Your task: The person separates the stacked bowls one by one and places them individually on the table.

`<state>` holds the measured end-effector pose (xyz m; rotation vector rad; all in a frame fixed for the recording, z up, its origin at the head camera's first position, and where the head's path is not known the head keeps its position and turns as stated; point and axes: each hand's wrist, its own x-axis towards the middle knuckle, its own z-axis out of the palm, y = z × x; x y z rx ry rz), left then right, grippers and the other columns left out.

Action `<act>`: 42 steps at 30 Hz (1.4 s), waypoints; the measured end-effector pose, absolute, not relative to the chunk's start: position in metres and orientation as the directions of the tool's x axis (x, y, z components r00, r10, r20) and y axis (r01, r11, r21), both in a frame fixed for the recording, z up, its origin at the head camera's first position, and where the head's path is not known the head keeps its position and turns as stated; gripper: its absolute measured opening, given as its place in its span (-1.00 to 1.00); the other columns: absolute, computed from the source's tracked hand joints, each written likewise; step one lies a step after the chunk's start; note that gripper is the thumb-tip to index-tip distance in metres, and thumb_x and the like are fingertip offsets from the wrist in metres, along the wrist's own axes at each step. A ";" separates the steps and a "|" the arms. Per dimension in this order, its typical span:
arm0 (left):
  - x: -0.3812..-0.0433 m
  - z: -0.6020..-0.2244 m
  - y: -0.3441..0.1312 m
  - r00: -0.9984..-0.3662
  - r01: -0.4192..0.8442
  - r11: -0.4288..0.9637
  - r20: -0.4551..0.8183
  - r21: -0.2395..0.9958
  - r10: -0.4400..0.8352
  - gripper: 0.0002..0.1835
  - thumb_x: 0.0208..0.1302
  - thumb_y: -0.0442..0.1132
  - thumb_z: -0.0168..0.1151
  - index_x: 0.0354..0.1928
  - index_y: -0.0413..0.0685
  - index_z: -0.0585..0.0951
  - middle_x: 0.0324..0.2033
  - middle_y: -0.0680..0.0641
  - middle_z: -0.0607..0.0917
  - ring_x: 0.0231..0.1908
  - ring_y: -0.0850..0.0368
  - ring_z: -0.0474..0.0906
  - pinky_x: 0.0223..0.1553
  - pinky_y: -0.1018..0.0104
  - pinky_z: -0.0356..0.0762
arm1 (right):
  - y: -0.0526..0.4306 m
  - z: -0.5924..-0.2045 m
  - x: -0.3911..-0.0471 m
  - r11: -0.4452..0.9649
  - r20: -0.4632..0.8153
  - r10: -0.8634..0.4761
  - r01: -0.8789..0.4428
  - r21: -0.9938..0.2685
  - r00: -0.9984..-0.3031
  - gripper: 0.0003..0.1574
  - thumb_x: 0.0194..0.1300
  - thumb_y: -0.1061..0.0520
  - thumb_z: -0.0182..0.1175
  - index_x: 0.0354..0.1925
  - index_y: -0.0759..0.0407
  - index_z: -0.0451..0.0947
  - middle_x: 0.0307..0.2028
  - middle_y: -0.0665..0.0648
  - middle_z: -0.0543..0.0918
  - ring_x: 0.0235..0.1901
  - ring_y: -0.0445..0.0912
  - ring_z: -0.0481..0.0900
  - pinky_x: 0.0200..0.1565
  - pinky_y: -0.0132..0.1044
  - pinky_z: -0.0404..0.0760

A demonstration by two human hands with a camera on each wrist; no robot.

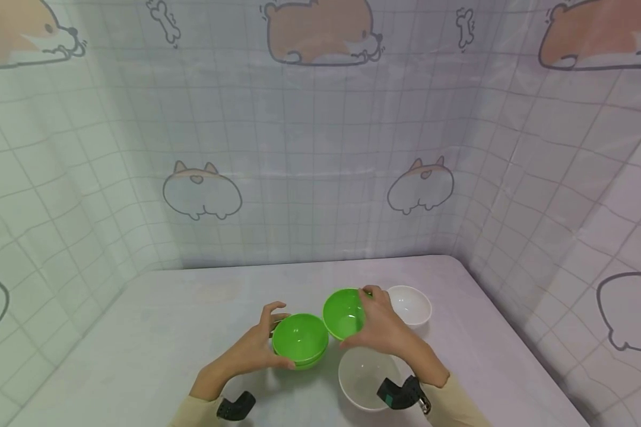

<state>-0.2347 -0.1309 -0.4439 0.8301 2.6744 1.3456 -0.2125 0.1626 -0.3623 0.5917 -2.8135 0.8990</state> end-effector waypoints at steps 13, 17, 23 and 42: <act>-0.234 -0.442 -0.130 -0.855 0.456 0.505 0.203 0.733 0.477 0.24 -0.22 0.15 0.60 0.38 0.05 -0.05 0.26 -0.22 0.39 0.21 -0.15 0.39 0.12 -0.17 0.34 | 0.207 -0.369 -0.192 0.753 0.233 -0.213 -0.311 -0.579 -0.949 0.27 -0.36 -0.09 0.63 0.27 0.42 0.33 0.19 0.47 0.26 0.15 0.34 0.19 -0.09 0.29 0.45; -0.234 -0.442 -0.131 -0.855 0.454 0.505 0.199 0.734 0.479 0.23 -0.21 0.15 0.60 0.38 0.05 -0.04 0.26 -0.23 0.39 0.20 -0.15 0.39 0.12 -0.16 0.34 | 0.219 -0.373 -0.185 0.766 0.193 -0.196 -0.272 -0.582 -0.962 0.38 -0.32 -0.12 0.61 0.30 0.56 0.21 0.22 0.50 0.21 0.17 0.36 0.14 -0.09 0.31 0.45; -0.233 -0.442 -0.130 -0.858 0.447 0.506 0.194 0.738 0.476 0.23 -0.21 0.15 0.60 0.38 0.05 -0.03 0.26 -0.23 0.39 0.20 -0.15 0.40 0.13 -0.16 0.34 | 0.237 -0.379 -0.179 0.793 0.175 -0.168 -0.238 -0.561 -0.970 0.42 -0.29 -0.14 0.59 0.29 0.63 0.13 0.20 0.52 0.21 0.15 0.37 0.14 -0.10 0.31 0.45; -0.235 -0.445 -0.130 -0.856 0.461 0.523 0.205 0.717 0.474 0.24 -0.23 0.18 0.59 0.39 0.01 -0.03 0.25 -0.21 0.41 0.18 -0.11 0.42 0.13 -0.13 0.36 | 0.261 -0.412 -0.170 0.812 0.178 -0.112 -0.193 -0.551 -0.978 0.32 -0.34 -0.07 0.59 0.23 0.63 0.23 0.08 0.60 0.27 0.03 0.41 0.22 -0.16 0.29 0.45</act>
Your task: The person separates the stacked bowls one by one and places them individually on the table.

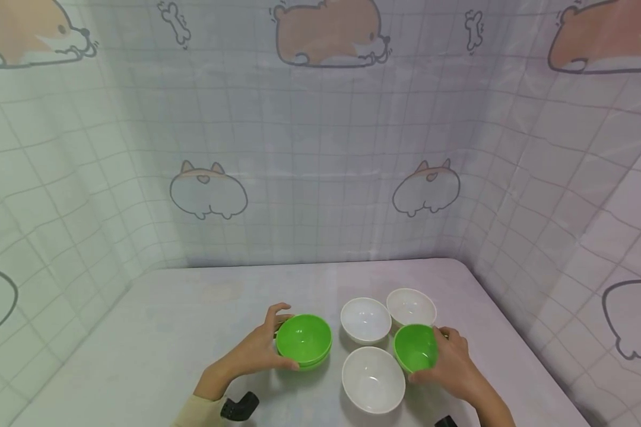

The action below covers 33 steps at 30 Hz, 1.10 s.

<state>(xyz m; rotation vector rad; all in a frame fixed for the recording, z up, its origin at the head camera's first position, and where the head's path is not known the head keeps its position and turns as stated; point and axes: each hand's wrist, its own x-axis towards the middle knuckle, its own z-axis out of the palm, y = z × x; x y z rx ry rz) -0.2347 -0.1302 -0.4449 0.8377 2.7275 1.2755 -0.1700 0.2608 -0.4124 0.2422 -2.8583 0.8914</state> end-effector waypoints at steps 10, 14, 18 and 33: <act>-0.233 -0.443 -0.130 -0.856 0.462 0.526 0.202 0.714 0.476 0.22 -0.21 0.18 0.59 0.38 0.06 -0.03 0.25 -0.21 0.41 0.17 -0.11 0.42 0.12 -0.13 0.36 | 0.263 -0.417 -0.172 0.816 0.155 -0.117 -0.184 -0.548 -0.981 0.30 -0.33 -0.07 0.58 0.25 0.57 0.24 0.08 0.63 0.24 0.04 0.46 0.20 -0.17 0.31 0.45; -0.233 -0.443 -0.130 -0.853 0.465 0.523 0.205 0.714 0.479 0.21 -0.21 0.17 0.59 0.37 0.06 -0.03 0.25 -0.21 0.40 0.17 -0.12 0.42 0.11 -0.14 0.37 | 0.262 -0.417 -0.174 0.814 0.134 -0.117 -0.172 -0.555 -0.984 0.30 -0.31 -0.08 0.58 0.26 0.55 0.23 0.09 0.63 0.22 0.05 0.46 0.19 -0.17 0.31 0.45; -0.233 -0.443 -0.130 -0.852 0.467 0.521 0.206 0.715 0.481 0.21 -0.21 0.18 0.58 0.37 0.05 -0.03 0.25 -0.21 0.41 0.16 -0.11 0.43 0.11 -0.13 0.38 | 0.262 -0.418 -0.175 0.818 0.115 -0.111 -0.157 -0.553 -0.987 0.30 -0.31 -0.08 0.58 0.26 0.56 0.23 0.08 0.64 0.23 0.04 0.48 0.20 -0.17 0.31 0.45; -0.231 -0.441 -0.130 -0.855 0.456 0.519 0.196 0.723 0.480 0.20 -0.20 0.16 0.58 0.38 0.03 -0.01 0.25 -0.22 0.40 0.17 -0.11 0.43 0.11 -0.13 0.37 | 0.262 -0.423 -0.176 0.828 0.088 -0.100 -0.132 -0.545 -0.991 0.35 -0.31 -0.08 0.59 0.27 0.60 0.19 0.08 0.66 0.22 0.04 0.51 0.20 -0.15 0.35 0.43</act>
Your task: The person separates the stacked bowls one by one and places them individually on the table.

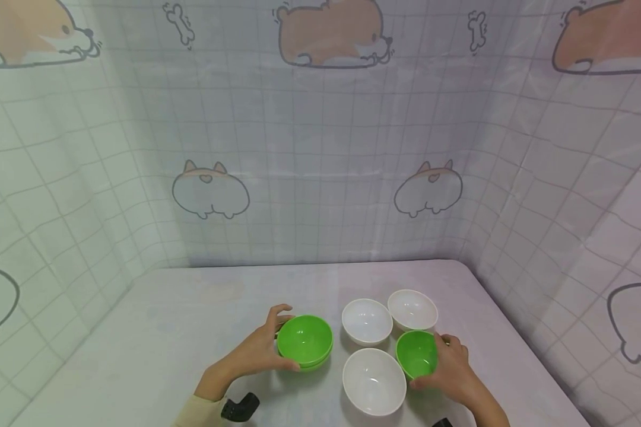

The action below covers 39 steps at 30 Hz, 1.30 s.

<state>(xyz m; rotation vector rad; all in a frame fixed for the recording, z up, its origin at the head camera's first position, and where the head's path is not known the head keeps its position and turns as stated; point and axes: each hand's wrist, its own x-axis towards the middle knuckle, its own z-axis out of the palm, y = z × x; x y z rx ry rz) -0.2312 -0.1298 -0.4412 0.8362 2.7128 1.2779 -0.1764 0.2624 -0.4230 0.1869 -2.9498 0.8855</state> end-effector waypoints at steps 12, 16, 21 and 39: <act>-0.230 -0.440 -0.129 -0.853 0.459 0.515 0.198 0.724 0.483 0.20 -0.19 0.15 0.58 0.38 0.03 -0.01 0.25 -0.22 0.40 0.16 -0.12 0.43 0.09 -0.14 0.39 | 0.265 -0.428 -0.176 0.837 0.123 -0.114 -0.161 -0.522 -0.986 0.35 -0.39 -0.09 0.61 0.24 0.58 0.23 0.06 0.63 0.24 0.00 0.46 0.25 -0.19 0.28 0.46; -0.231 -0.440 -0.129 -0.852 0.461 0.517 0.197 0.722 0.485 0.20 -0.19 0.15 0.58 0.38 0.03 -0.01 0.25 -0.22 0.40 0.17 -0.12 0.43 0.09 -0.13 0.39 | 0.266 -0.428 -0.176 0.842 0.117 -0.114 -0.158 -0.516 -0.987 0.37 -0.38 -0.10 0.61 0.25 0.58 0.22 0.06 0.62 0.24 -0.01 0.46 0.25 -0.19 0.27 0.46; -0.230 -0.440 -0.129 -0.853 0.458 0.520 0.191 0.721 0.486 0.19 -0.18 0.16 0.57 0.38 0.04 -0.01 0.26 -0.21 0.39 0.17 -0.12 0.43 0.08 -0.13 0.39 | 0.266 -0.428 -0.175 0.840 0.114 -0.116 -0.159 -0.519 -0.987 0.35 -0.38 -0.10 0.60 0.26 0.55 0.23 0.06 0.63 0.24 -0.01 0.46 0.25 -0.19 0.27 0.46; -0.230 -0.440 -0.131 -0.870 0.437 0.574 0.162 0.692 0.466 0.18 -0.21 0.27 0.53 0.39 0.13 0.03 0.26 -0.21 0.37 0.14 -0.10 0.44 0.03 -0.10 0.42 | 0.264 -0.430 -0.175 0.842 0.144 -0.132 -0.188 -0.506 -0.981 0.40 -0.43 -0.12 0.59 0.24 0.61 0.20 0.07 0.65 0.25 0.04 0.53 0.23 -0.11 0.38 0.38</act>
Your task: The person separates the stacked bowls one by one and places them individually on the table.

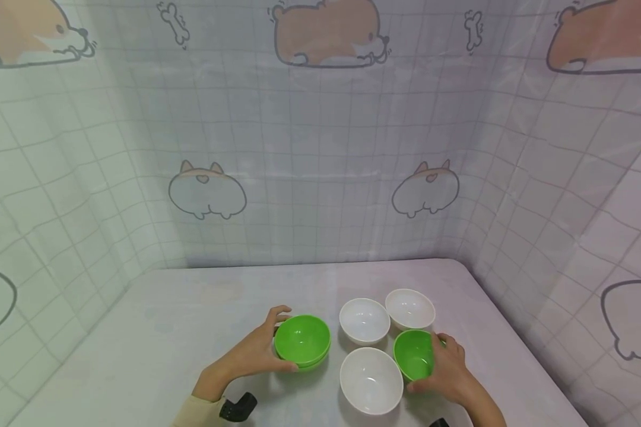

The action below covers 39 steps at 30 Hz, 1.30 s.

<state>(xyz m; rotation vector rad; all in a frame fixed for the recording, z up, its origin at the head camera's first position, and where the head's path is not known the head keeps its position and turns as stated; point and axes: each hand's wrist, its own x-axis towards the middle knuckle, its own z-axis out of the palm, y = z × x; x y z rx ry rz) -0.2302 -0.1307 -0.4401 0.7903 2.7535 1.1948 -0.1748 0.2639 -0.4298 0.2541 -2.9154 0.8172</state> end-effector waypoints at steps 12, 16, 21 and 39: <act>-0.231 -0.441 -0.132 -0.864 0.447 0.565 0.172 0.694 0.473 0.19 -0.22 0.27 0.54 0.40 0.16 0.04 0.26 -0.20 0.35 0.14 -0.09 0.44 0.03 -0.10 0.42 | 0.247 -0.399 -0.181 0.765 0.180 -0.227 -0.290 -0.574 -0.957 0.54 -0.24 -0.09 0.59 0.36 0.63 -0.13 0.30 0.65 -0.03 0.26 0.58 -0.15 0.07 0.54 0.03; -0.233 -0.443 -0.133 -0.864 0.435 0.567 0.148 0.699 0.481 0.26 -0.24 0.28 0.55 0.45 0.14 -0.02 0.28 -0.21 0.36 0.17 -0.09 0.42 0.09 -0.12 0.39 | 0.222 -0.387 -0.185 0.719 0.151 -0.279 -0.311 -0.621 -0.948 0.57 -0.18 -0.14 0.57 0.42 0.54 -0.19 0.38 0.58 -0.12 0.34 0.49 -0.25 0.15 0.48 -0.05; -0.235 -0.446 -0.133 -0.864 0.420 0.571 0.119 0.705 0.489 0.34 -0.24 0.26 0.56 0.49 0.01 -0.07 0.27 -0.18 0.40 0.19 -0.06 0.41 0.14 -0.12 0.35 | 0.190 -0.381 -0.196 0.683 0.108 -0.395 -0.370 -0.630 -0.912 0.59 -0.12 -0.23 0.53 0.45 0.49 -0.23 0.44 0.49 -0.16 0.40 0.38 -0.31 0.24 0.37 -0.04; -0.237 -0.454 -0.138 -0.819 0.475 0.476 0.174 0.740 0.547 0.04 -0.15 0.17 0.56 0.33 -0.14 0.27 0.10 0.06 0.53 0.05 0.16 0.49 0.04 0.07 0.46 | 0.097 -0.396 -0.231 0.540 0.060 -0.704 -0.589 -0.602 -0.707 0.31 -0.16 -0.08 0.59 0.36 0.41 0.12 0.34 0.44 0.17 0.32 0.23 0.18 0.20 0.21 0.28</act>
